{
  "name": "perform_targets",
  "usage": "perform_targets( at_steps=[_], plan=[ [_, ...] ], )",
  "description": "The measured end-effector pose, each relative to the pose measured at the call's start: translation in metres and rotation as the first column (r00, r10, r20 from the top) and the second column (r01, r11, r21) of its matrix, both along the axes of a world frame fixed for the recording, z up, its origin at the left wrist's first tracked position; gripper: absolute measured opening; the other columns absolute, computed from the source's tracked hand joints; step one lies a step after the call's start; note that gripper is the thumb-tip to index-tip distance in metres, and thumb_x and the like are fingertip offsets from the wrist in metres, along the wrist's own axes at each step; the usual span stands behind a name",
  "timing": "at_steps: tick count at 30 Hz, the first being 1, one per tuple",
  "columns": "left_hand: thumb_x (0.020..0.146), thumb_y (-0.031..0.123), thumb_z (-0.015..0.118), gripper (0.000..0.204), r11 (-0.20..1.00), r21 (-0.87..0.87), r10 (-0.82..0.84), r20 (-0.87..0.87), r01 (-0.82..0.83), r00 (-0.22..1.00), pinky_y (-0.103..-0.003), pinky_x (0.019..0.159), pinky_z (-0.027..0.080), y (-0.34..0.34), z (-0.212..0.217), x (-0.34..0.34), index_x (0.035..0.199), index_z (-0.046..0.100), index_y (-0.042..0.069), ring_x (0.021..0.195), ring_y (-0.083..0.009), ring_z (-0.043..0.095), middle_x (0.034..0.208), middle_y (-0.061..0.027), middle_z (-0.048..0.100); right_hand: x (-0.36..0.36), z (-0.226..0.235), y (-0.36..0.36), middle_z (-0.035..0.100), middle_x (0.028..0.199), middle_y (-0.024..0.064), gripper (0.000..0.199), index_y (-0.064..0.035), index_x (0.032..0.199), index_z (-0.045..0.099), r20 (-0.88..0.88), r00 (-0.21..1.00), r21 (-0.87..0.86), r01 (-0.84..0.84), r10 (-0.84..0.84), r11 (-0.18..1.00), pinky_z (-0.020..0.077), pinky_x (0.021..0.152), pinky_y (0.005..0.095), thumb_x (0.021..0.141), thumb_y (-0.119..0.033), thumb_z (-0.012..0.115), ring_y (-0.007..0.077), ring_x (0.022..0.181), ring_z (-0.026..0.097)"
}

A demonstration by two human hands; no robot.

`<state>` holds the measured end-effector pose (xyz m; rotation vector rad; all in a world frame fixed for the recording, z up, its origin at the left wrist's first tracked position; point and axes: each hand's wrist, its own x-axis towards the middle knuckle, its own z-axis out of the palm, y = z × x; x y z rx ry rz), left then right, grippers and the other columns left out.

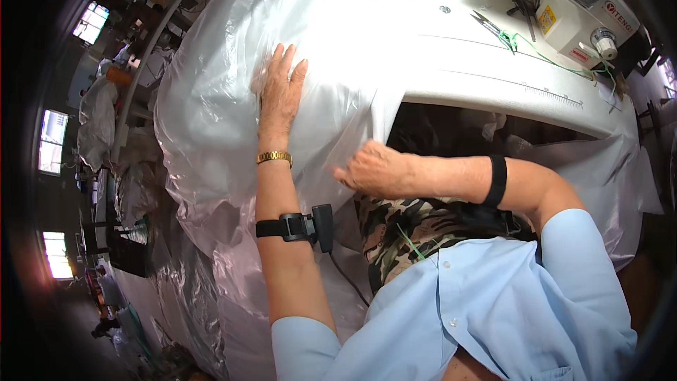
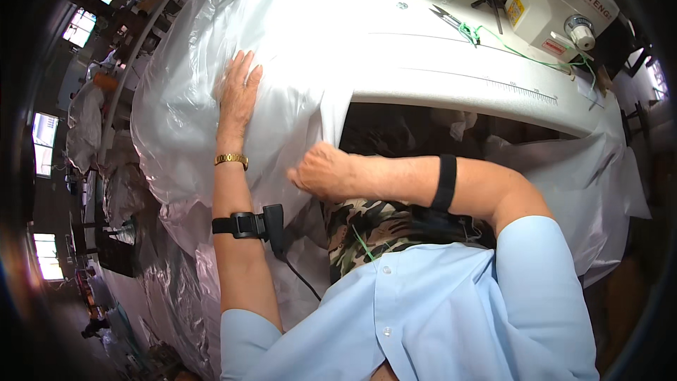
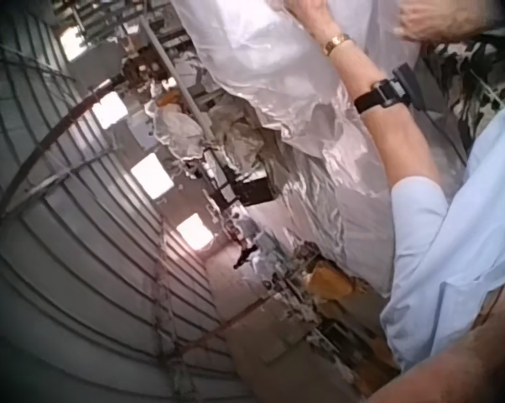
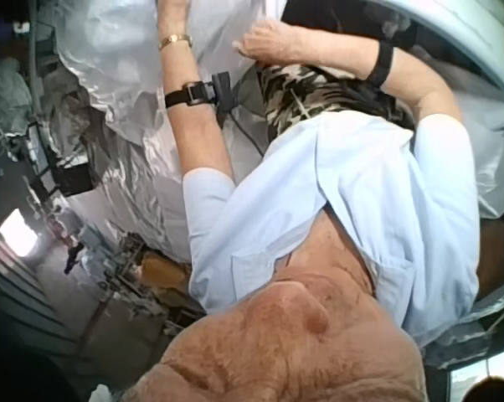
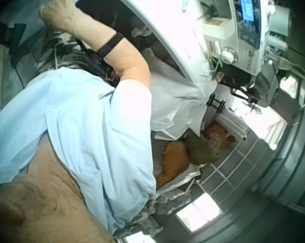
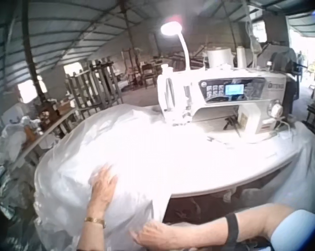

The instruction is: Sewing a large white plastic sheet using an industrial sewing machine.

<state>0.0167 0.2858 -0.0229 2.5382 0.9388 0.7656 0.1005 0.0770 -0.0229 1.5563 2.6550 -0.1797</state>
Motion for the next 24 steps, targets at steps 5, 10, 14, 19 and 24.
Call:
perform_targets(
  at_steps=[5, 10, 14, 19, 24],
  plan=[
    [0.099, 0.051, 0.043, 0.057, 1.0, -0.015, 0.011, -0.038, -0.011, 0.999, -0.044, 0.119, 0.02, 0.0, 0.003, 0.001, 0.142, 0.049, 0.013, 0.145, -0.0299, 0.026, 0.153, -0.0112, 0.037, 0.003, 0.017, -0.069, 0.065, 0.069, 0.0146, 0.021, 0.0021, 0.095, 0.056, -0.346, 0.935, -0.136, -0.135, 0.08, 0.981, 0.0507, 0.059, 0.0432, 0.078, -0.008, 0.063, 0.0337, 0.071, 0.068],
    [0.098, 0.047, 0.048, 0.056, 1.0, -0.002, 0.013, -0.028, -0.013, 1.0, -0.044, 0.117, 0.025, 0.0, 0.001, 0.001, 0.141, 0.048, 0.011, 0.143, -0.03, 0.03, 0.153, -0.0121, 0.036, 0.01, 0.017, -0.107, 0.067, 0.089, 0.0207, 0.032, -0.0022, 0.109, 0.059, -0.378, 0.906, -0.633, -0.103, -0.19, 0.767, 0.0514, 0.075, 0.0485, 0.086, -0.024, 0.066, 0.0399, 0.087, 0.067],
    [0.098, 0.047, 0.049, 0.055, 1.0, -0.023, 0.008, -0.011, -0.008, 1.0, -0.043, 0.117, 0.025, -0.002, 0.01, 0.0, 0.139, 0.051, 0.01, 0.143, -0.0297, 0.03, 0.152, -0.0139, 0.037, 0.033, 0.005, -0.111, 0.069, 0.077, 0.0179, 0.036, 0.0001, 0.1, 0.064, -0.552, 0.683, -0.56, 0.122, -0.479, 0.819, 0.0518, 0.076, 0.045, 0.09, -0.034, 0.065, 0.0373, 0.079, 0.067],
    [0.096, 0.035, 0.058, 0.046, 0.986, -0.165, 0.032, 0.112, -0.013, 0.993, -0.039, 0.113, 0.032, -0.037, 0.044, -0.006, 0.131, 0.058, 0.005, 0.135, -0.0317, 0.042, 0.141, -0.0158, 0.051, 0.046, -0.003, -0.121, 0.067, 0.07, 0.0122, 0.043, -0.0001, 0.078, 0.065, -0.63, 0.404, -0.604, 0.282, -0.663, 0.746, 0.0513, 0.064, 0.0373, 0.092, -0.041, 0.063, 0.0246, 0.066, 0.066],
    [0.082, 0.021, 0.074, 0.026, 0.982, 0.189, -0.039, 0.14, 0.012, 0.989, -0.04, 0.087, 0.042, -0.154, 0.032, -0.034, 0.098, 0.064, 0.003, 0.094, -0.0291, 0.06, 0.099, -0.0113, 0.064, 0.035, -0.044, -0.12, 0.056, 0.062, 0.0067, 0.05, -0.0024, 0.074, 0.054, -0.635, -0.056, -0.727, 0.382, -0.771, 0.571, 0.0467, 0.055, 0.0307, 0.085, -0.049, 0.069, 0.0131, 0.058, 0.057]
  ],
)
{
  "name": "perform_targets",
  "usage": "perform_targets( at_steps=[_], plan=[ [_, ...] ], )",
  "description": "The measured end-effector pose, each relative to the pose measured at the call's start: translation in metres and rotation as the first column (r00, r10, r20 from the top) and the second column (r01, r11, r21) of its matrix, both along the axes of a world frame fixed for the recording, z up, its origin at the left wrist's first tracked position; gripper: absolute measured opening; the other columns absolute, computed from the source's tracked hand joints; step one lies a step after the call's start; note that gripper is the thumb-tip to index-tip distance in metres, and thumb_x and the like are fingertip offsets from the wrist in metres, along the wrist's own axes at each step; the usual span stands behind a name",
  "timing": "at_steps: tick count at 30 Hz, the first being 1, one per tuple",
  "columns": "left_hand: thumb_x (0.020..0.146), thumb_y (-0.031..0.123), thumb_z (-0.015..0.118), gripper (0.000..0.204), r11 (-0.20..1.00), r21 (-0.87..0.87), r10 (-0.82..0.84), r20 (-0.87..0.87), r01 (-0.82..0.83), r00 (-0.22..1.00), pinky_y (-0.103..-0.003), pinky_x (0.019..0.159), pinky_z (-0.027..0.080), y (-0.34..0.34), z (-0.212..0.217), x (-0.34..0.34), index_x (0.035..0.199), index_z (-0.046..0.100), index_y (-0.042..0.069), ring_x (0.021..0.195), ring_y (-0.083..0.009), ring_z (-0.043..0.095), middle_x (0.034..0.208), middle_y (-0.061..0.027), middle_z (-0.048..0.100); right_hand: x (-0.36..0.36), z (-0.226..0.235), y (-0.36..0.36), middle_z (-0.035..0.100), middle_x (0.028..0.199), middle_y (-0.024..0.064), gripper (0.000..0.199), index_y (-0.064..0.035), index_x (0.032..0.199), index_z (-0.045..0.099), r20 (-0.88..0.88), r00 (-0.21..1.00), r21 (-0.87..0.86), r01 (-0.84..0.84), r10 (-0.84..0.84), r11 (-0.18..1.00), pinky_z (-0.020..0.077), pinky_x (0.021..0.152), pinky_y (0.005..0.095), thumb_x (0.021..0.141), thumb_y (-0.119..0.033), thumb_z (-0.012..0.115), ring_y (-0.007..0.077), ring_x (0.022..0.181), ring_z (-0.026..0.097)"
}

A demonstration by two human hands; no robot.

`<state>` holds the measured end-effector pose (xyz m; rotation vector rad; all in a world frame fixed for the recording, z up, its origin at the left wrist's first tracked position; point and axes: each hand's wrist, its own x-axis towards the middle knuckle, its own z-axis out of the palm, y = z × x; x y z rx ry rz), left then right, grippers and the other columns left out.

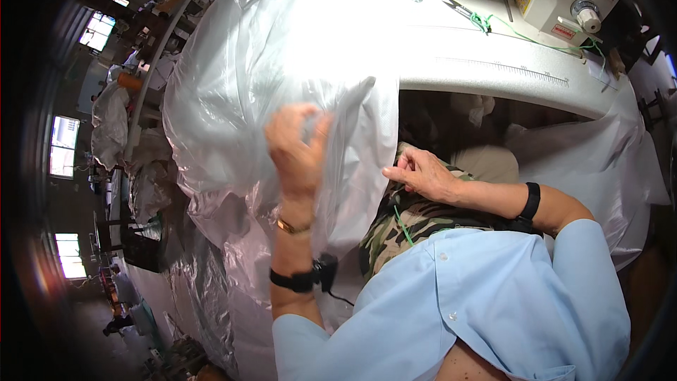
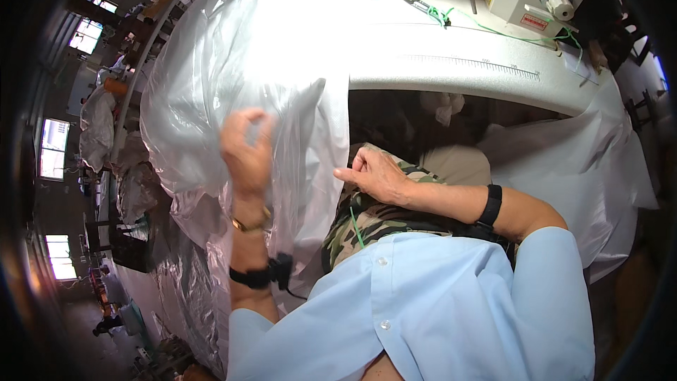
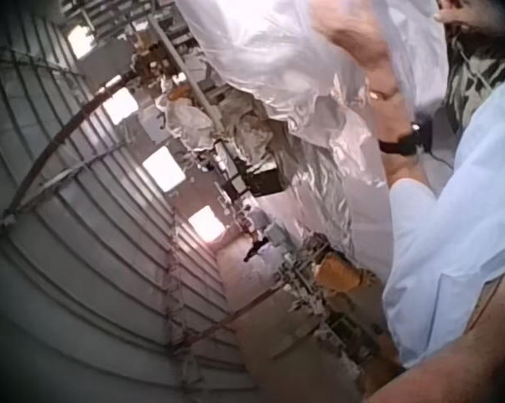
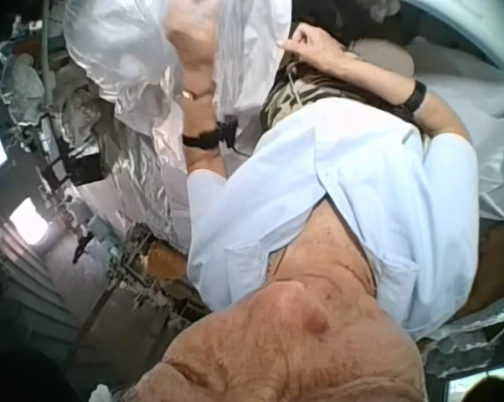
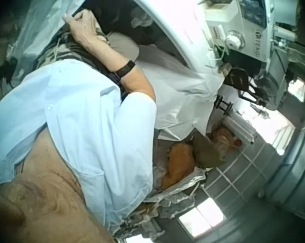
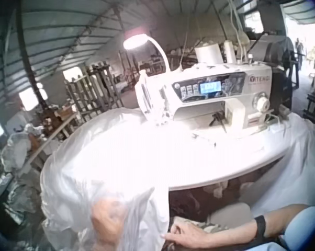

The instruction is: Sewing a large white plastic sheet using an industrial sewing machine.

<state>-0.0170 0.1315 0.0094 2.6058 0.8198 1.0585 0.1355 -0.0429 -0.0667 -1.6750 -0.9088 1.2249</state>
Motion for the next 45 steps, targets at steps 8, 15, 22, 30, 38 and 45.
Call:
perform_targets(
  at_steps=[8, 15, 22, 30, 38, 45],
  plan=[
    [0.079, 0.014, 0.072, 0.019, 0.976, 0.161, 0.193, -0.31, -0.149, 0.931, -0.04, 0.082, 0.038, -0.054, -0.058, -0.012, 0.09, 0.059, 0.005, 0.094, -0.027, 0.053, 0.093, -0.0085, 0.054, -0.025, -0.052, 0.026, 0.065, 0.076, 0.0168, 0.052, 0.0087, 0.089, 0.063, 0.113, 0.987, 0.035, 0.113, -0.117, 0.993, 0.0501, 0.07, 0.0389, 0.084, -0.043, 0.065, 0.0265, 0.071, 0.063],
    [0.081, 0.008, 0.069, 0.013, 0.983, -0.181, 0.006, 0.01, -0.004, 1.0, -0.041, 0.087, 0.039, -0.081, -0.014, -0.04, 0.087, 0.059, 0.005, 0.095, -0.0272, 0.055, 0.096, -0.0081, 0.06, -0.02, -0.019, 0.005, 0.068, 0.079, 0.0136, 0.037, 0.0071, 0.094, 0.066, -0.057, 0.989, 0.176, -0.126, 0.138, 0.976, 0.0498, 0.069, 0.0351, 0.09, -0.029, 0.059, 0.0192, 0.073, 0.063],
    [0.082, 0.007, 0.067, 0.013, 0.974, 0.121, 0.223, -0.385, -0.191, 0.895, -0.044, 0.091, 0.038, -0.057, -0.034, -0.016, 0.09, 0.057, 0.003, 0.098, -0.029, 0.055, 0.101, -0.0084, 0.06, -0.023, -0.006, 0.006, 0.066, 0.075, 0.0099, 0.033, 0.0066, 0.089, 0.065, -0.099, 0.983, 0.174, -0.136, 0.154, 0.975, 0.0503, 0.067, 0.0333, 0.09, -0.025, 0.058, 0.0164, 0.067, 0.062],
    [0.088, 0.005, 0.063, 0.008, 0.996, -0.084, 0.004, -0.061, -0.009, 0.998, -0.037, 0.078, 0.045, -0.087, 0.004, -0.048, 0.09, 0.057, 0.0, 0.085, -0.0278, 0.058, 0.086, -0.0107, 0.061, -0.032, -0.018, 0.008, 0.067, 0.081, 0.0108, 0.032, 0.0072, 0.095, 0.065, -0.26, 0.96, 0.22, -0.049, 0.107, 0.974, 0.0509, 0.066, 0.0303, 0.09, -0.023, 0.058, 0.0163, 0.071, 0.064],
    [0.078, 0.001, 0.075, 0.041, 0.697, -0.717, -0.125, -0.103, 0.013, 0.987, -0.022, 0.061, 0.04, -0.104, -0.033, -0.043, 0.116, 0.058, 0.001, 0.071, -0.0068, 0.048, 0.083, -0.0027, 0.054, -0.024, -0.013, 0.003, 0.066, 0.08, 0.0102, 0.035, 0.0063, 0.098, 0.065, -0.153, 0.974, 0.165, -0.141, 0.166, 0.976, 0.0499, 0.067, 0.0311, 0.088, -0.026, 0.059, 0.0146, 0.071, 0.06],
    [0.081, 0.008, 0.077, 0.04, 0.796, -0.603, 0.143, 0.28, 0.058, 0.949, -0.023, 0.065, 0.044, -0.109, -0.054, -0.038, 0.116, 0.06, -0.002, 0.072, -0.011, 0.052, 0.097, -0.0051, 0.058, -0.027, -0.015, 0.004, 0.064, 0.078, 0.0059, 0.035, 0.004, 0.094, 0.067, -0.241, 0.965, 0.16, -0.068, 0.105, 0.985, 0.0465, 0.064, 0.026, 0.09, -0.031, 0.062, 0.011, 0.07, 0.058]
  ],
)
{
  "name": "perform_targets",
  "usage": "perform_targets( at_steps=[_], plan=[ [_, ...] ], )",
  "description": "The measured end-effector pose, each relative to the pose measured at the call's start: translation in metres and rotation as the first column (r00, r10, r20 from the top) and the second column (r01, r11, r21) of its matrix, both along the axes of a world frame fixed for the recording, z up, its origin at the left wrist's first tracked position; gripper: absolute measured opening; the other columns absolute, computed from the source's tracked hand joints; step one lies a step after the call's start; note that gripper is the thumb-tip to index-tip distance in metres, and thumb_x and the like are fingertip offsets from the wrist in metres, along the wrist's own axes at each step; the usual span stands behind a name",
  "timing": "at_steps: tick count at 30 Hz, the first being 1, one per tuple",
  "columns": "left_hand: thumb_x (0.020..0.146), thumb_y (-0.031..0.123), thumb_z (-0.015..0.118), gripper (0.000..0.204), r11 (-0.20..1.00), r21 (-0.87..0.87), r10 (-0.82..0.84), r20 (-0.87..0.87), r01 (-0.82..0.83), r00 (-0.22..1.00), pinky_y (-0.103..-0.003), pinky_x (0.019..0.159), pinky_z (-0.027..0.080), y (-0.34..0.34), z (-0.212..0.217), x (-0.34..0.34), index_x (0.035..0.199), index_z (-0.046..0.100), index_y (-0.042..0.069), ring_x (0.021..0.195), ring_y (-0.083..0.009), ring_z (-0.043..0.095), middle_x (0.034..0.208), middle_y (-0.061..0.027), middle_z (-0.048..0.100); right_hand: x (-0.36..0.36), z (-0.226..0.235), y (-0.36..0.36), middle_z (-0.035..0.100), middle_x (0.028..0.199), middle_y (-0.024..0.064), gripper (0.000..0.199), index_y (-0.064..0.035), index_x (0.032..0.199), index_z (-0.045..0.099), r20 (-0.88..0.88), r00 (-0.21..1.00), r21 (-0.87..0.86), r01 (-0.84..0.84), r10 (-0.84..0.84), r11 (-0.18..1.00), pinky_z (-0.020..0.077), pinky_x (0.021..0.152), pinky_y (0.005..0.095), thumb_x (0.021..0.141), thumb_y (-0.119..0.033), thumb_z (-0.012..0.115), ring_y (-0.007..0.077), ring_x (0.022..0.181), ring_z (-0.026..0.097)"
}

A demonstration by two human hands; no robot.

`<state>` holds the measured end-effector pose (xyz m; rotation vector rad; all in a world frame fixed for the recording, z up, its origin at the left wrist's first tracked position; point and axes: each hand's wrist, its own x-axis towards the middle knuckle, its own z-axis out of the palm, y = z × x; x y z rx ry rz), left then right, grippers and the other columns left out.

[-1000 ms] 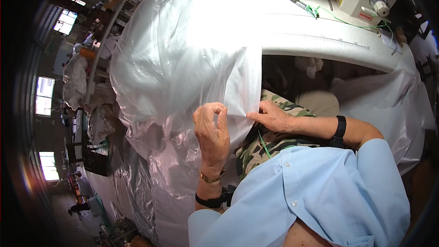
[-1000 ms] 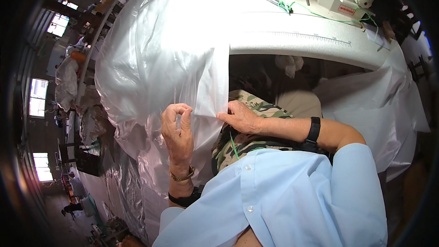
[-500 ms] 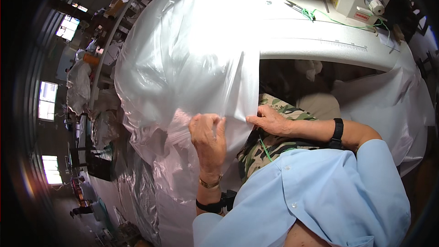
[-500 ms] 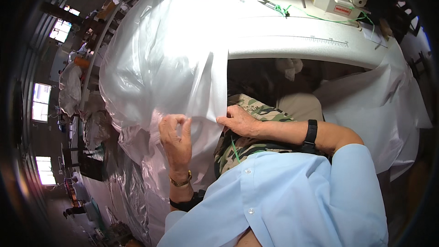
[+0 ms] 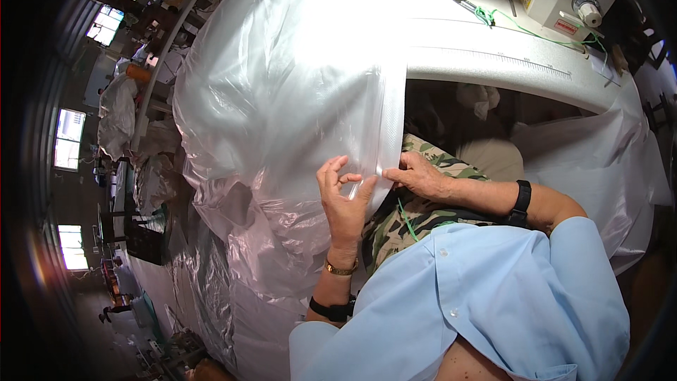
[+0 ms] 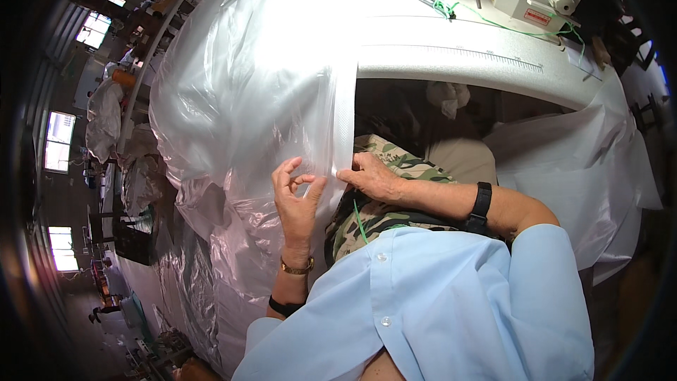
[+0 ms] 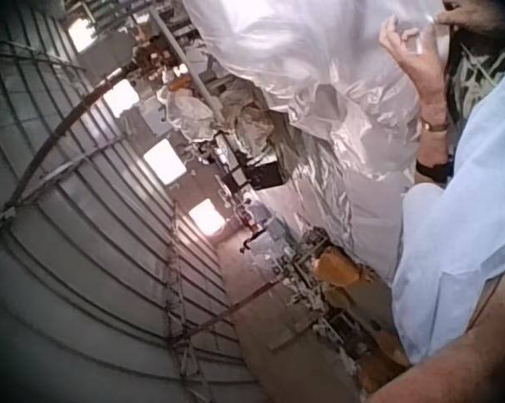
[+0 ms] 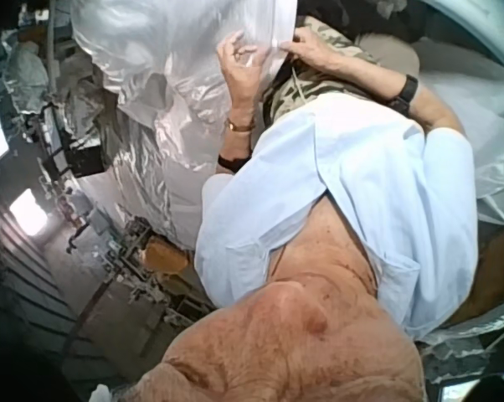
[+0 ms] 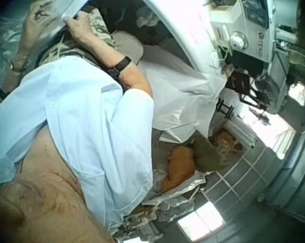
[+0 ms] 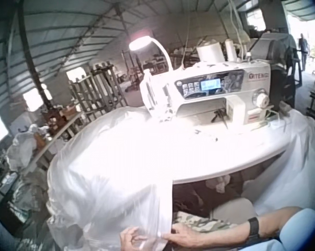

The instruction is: Sewing a large white plastic sheet using an industrial sewing machine.

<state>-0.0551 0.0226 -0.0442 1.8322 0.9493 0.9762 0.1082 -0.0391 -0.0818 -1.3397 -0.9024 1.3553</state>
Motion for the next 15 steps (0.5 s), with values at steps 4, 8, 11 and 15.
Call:
perform_targets(
  at_steps=[4, 8, 11, 15],
  plan=[
    [0.088, 0.018, 0.074, 0.025, 0.854, -0.519, 0.05, 0.004, -0.041, 0.999, -0.02, 0.064, 0.042, 0.018, -0.015, -0.015, 0.101, 0.067, -0.003, 0.068, -0.0046, 0.048, 0.081, 0.0031, 0.06, 0.002, -0.002, -0.001, 0.067, 0.083, 0.011, 0.035, 0.007, 0.1, 0.066, 0.064, 0.997, -0.021, -0.029, 0.031, 0.999, 0.0505, 0.071, 0.0318, 0.088, -0.025, 0.059, 0.0166, 0.075, 0.063],
    [0.089, 0.018, 0.071, 0.015, 0.858, -0.512, 0.032, -0.012, -0.034, 0.999, -0.018, 0.055, 0.036, 0.041, -0.009, -0.034, 0.09, 0.07, 0.003, 0.061, -0.0009, 0.046, 0.07, 0.0065, 0.059, 0.002, -0.003, -0.002, 0.065, 0.08, 0.0064, 0.035, 0.0045, 0.095, 0.067, 0.089, 0.996, -0.007, -0.026, 0.026, 1.0, 0.0482, 0.067, 0.027, 0.09, -0.029, 0.062, 0.0122, 0.073, 0.06],
    [0.087, 0.009, 0.072, 0.007, 0.926, -0.376, -0.04, -0.109, -0.004, 0.993, -0.017, 0.055, 0.033, 0.064, 0.024, -0.038, 0.087, 0.07, 0.002, 0.06, 0.0003, 0.043, 0.068, 0.0086, 0.055, 0.0, -0.001, -0.001, 0.065, 0.081, 0.0066, 0.034, 0.0048, 0.097, 0.066, 0.004, 1.0, -0.005, -0.03, 0.03, 1.0, 0.0483, 0.068, 0.0273, 0.09, -0.028, 0.061, 0.0126, 0.073, 0.061],
    [0.084, 0.004, 0.072, 0.004, 0.992, -0.13, -0.013, -0.094, 0.0, 0.995, -0.019, 0.054, 0.034, 0.085, 0.098, -0.045, 0.086, 0.069, 0.002, 0.06, 0.0004, 0.041, 0.064, 0.0106, 0.05, -0.001, 0.003, -0.002, 0.064, 0.081, 0.006, 0.03, 0.005, 0.101, 0.064, 0.032, 0.998, -0.019, -0.056, 0.057, 0.998, 0.0484, 0.07, 0.0285, 0.091, -0.023, 0.058, 0.0126, 0.073, 0.059]
  ],
)
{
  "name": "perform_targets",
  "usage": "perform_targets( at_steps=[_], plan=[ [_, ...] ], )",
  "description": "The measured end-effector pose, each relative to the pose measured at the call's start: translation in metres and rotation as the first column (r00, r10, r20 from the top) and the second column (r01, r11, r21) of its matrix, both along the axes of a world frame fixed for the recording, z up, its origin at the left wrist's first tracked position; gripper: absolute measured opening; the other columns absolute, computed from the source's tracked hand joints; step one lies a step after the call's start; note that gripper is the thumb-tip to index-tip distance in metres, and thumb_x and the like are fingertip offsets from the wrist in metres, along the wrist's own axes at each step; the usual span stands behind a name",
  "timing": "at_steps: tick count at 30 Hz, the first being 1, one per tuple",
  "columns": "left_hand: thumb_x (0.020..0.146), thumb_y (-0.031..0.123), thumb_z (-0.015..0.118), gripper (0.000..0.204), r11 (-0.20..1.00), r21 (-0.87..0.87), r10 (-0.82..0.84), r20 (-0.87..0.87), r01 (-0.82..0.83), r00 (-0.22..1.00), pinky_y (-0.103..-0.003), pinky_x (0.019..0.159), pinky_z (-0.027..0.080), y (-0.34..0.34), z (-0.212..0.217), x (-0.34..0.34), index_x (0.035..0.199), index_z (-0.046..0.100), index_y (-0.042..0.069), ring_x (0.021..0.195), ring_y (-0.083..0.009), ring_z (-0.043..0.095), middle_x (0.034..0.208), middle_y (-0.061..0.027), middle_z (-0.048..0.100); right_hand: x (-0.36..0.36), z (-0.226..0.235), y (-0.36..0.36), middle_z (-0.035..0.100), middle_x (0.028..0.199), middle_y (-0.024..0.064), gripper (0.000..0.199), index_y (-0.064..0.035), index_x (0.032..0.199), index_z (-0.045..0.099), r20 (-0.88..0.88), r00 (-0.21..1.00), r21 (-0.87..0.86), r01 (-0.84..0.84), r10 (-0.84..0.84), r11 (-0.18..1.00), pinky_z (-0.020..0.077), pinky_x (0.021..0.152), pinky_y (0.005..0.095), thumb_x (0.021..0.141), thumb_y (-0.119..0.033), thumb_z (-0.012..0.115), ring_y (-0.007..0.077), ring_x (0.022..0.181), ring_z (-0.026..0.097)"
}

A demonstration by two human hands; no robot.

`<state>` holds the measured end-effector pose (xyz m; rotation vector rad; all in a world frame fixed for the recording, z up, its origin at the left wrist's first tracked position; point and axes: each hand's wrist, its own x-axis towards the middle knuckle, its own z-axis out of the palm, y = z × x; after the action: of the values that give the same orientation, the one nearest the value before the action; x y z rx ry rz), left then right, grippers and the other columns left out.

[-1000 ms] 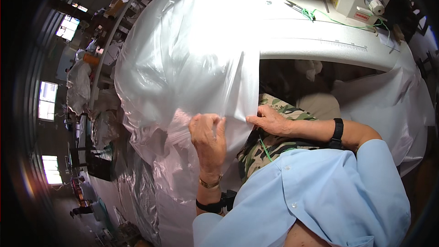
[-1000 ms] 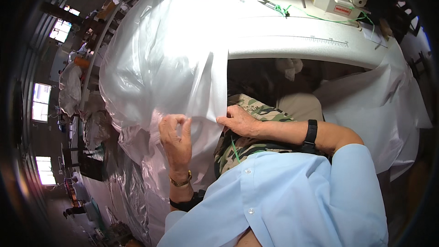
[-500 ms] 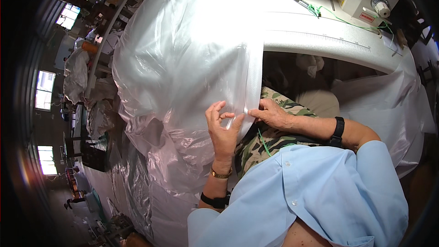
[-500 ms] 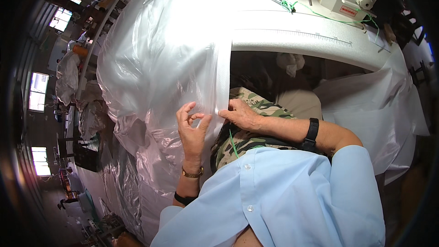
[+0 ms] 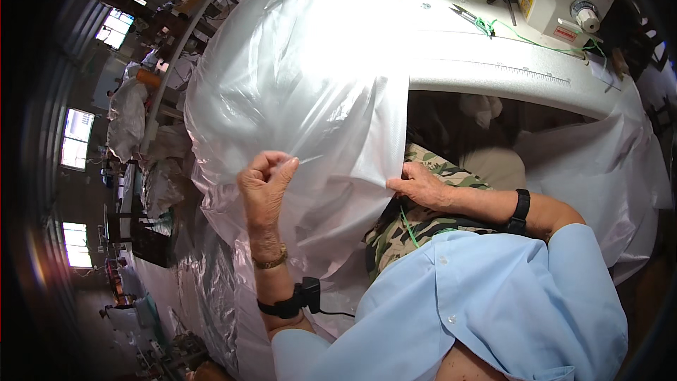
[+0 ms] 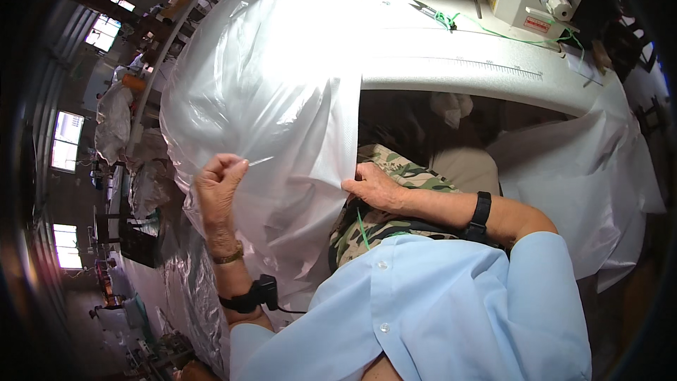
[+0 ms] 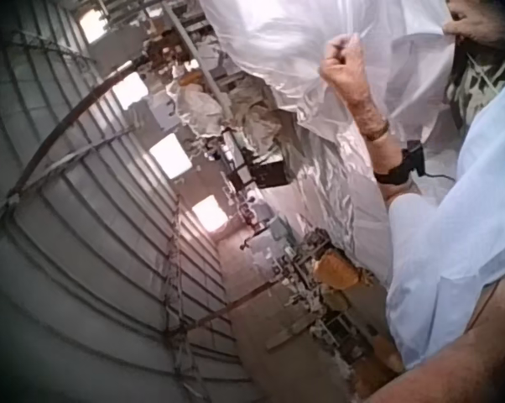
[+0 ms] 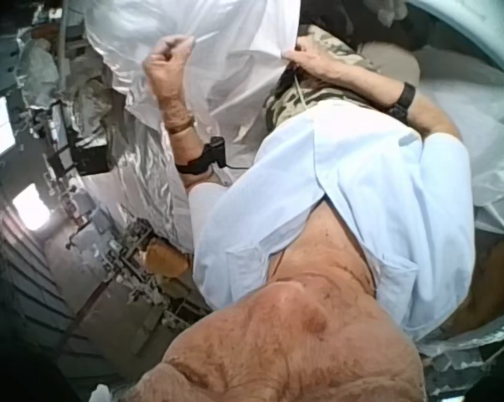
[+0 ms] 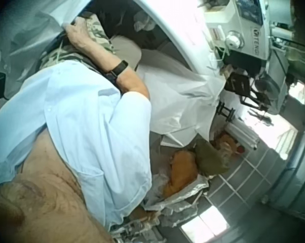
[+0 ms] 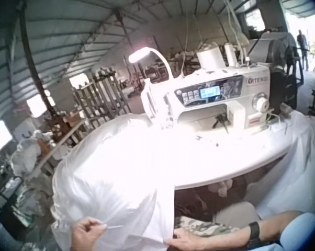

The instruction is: Sewing a large white plastic sheet using an industrial sewing machine.

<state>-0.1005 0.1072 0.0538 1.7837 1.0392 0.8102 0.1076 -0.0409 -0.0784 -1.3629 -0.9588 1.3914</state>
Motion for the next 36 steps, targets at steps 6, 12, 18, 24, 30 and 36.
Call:
perform_targets(
  at_steps=[6, 12, 18, 24, 30, 36],
  plan=[
    [0.085, 0.004, 0.07, 0.013, 0.908, 0.158, -0.325, -0.318, 0.388, 0.891, -0.024, 0.047, 0.035, -0.053, 0.01, 0.031, 0.096, 0.066, 0.001, 0.049, -0.0058, 0.044, 0.056, 0.0038, 0.052, -0.003, 0.008, -0.004, 0.064, 0.089, 0.0043, 0.031, 0.0048, 0.106, 0.063, -0.04, 0.998, 0.13, -0.037, 0.043, 0.991, 0.0477, 0.071, 0.0289, 0.091, -0.022, 0.057, 0.0115, 0.079, 0.057],
    [0.092, 0.008, 0.061, 0.015, 0.681, 0.568, -0.184, -0.478, 0.462, 0.859, -0.034, 0.045, 0.04, -0.093, -0.039, 0.052, 0.106, 0.063, 0.004, 0.042, -0.0233, 0.053, 0.051, -0.0098, 0.048, -0.004, 0.022, -0.018, 0.065, 0.08, 0.0094, 0.029, 0.0071, 0.099, 0.061, -0.102, 0.995, 0.224, 0.008, 0.015, 0.974, 0.0525, 0.068, 0.0304, 0.087, -0.018, 0.055, 0.0129, 0.072, 0.061],
    [0.086, 0.005, 0.061, 0.011, 0.576, 0.608, -0.208, -0.538, 0.547, 0.817, -0.037, 0.053, 0.045, -0.097, -0.045, 0.057, 0.097, 0.061, 0.005, 0.061, -0.028, 0.06, 0.068, -0.0104, 0.055, -0.005, 0.036, -0.034, 0.064, 0.078, 0.0095, 0.027, 0.0054, 0.102, 0.059, -0.003, 0.999, 0.283, 0.042, -0.043, 0.958, 0.0521, 0.068, 0.0316, 0.088, -0.017, 0.056, 0.0136, 0.071, 0.062],
    [0.079, 0.0, 0.062, 0.018, 0.563, 0.605, -0.195, -0.564, 0.563, 0.802, -0.039, 0.056, 0.046, -0.1, -0.045, 0.06, 0.097, 0.061, 0.004, 0.064, -0.0277, 0.057, 0.073, -0.01, 0.05, -0.008, 0.035, -0.037, 0.061, 0.071, 0.0178, 0.021, 0.0024, 0.089, 0.055, 0.256, 0.961, 0.299, 0.03, -0.11, 0.954, 0.0489, 0.063, 0.0398, 0.089, -0.019, 0.058, 0.0293, 0.065, 0.062],
    [0.09, 0.005, 0.06, 0.007, 0.802, 0.325, -0.375, -0.379, 0.501, 0.846, -0.032, 0.057, 0.045, -0.09, -0.046, 0.053, 0.095, 0.064, 0.004, 0.067, -0.0251, 0.059, 0.08, -0.01, 0.058, -0.009, 0.035, -0.039, 0.062, 0.071, 0.0184, 0.019, -0.0002, 0.09, 0.054, 0.415, 0.896, 0.406, -0.025, -0.16, 0.913, 0.0484, 0.064, 0.0443, 0.089, -0.018, 0.061, 0.0361, 0.068, 0.063],
    [0.095, 0.022, 0.065, 0.027, 0.915, -0.198, -0.361, -0.021, 0.351, 0.932, -0.023, 0.051, 0.039, -0.072, -0.068, 0.057, 0.078, 0.065, 0.002, 0.059, -0.0062, 0.052, 0.064, 0.0002, 0.057, -0.012, 0.03, -0.026, 0.06, 0.074, 0.0122, 0.016, -0.0038, 0.093, 0.055, 0.684, 0.673, 0.559, -0.238, -0.28, 0.794, 0.0462, 0.067, 0.0402, 0.081, -0.008, 0.064, 0.0311, 0.068, 0.06]
  ],
)
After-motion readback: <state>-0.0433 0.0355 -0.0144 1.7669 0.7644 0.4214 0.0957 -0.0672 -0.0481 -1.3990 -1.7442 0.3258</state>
